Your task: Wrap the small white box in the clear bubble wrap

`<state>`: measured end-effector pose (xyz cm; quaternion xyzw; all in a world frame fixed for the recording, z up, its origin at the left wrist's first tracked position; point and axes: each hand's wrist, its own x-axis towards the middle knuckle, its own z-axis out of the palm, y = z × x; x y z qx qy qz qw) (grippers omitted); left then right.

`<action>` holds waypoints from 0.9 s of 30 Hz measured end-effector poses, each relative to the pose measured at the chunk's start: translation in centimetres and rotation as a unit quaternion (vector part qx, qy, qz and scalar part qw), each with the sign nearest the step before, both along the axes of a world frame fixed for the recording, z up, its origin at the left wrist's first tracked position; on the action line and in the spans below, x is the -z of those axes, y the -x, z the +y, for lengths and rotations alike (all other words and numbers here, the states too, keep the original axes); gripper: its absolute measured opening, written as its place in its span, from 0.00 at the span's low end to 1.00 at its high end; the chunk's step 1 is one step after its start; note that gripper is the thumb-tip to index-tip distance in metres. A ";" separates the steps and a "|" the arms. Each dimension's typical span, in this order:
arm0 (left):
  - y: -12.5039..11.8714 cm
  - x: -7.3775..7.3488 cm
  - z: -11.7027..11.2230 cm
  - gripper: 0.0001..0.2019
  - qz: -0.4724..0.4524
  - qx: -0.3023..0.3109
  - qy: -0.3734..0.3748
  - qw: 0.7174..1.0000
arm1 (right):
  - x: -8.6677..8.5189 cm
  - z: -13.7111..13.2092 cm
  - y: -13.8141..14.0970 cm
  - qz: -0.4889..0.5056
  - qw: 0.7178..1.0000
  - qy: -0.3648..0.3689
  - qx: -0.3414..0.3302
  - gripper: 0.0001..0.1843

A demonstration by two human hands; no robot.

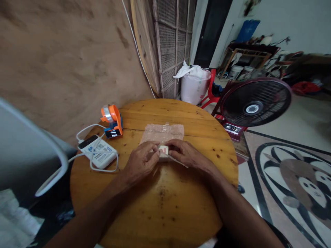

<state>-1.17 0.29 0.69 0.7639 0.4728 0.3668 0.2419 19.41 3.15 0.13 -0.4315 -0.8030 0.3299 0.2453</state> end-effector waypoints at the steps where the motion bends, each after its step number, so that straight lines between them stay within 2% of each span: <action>1: 0.0 -0.1 0.0 0.06 -0.002 0.002 -0.004 1.000 | 0.1 0.0 0.0 0.001 1.000 0.005 0.002 0.19; 7: 0.6 -0.1 0.0 0.05 -0.001 0.045 -0.038 0.998 | 0.6 -0.1 0.2 0.019 1.000 0.014 -0.003 0.26; 13: 0.8 -0.5 -0.2 0.05 0.006 0.057 -0.040 0.998 | 0.1 -0.3 0.3 0.011 1.000 -0.003 -0.011 0.21; 27: 0.8 -1.1 -0.5 0.07 -0.003 0.085 -0.047 0.995 | 0.3 -0.1 0.3 0.039 0.999 0.003 0.015 0.22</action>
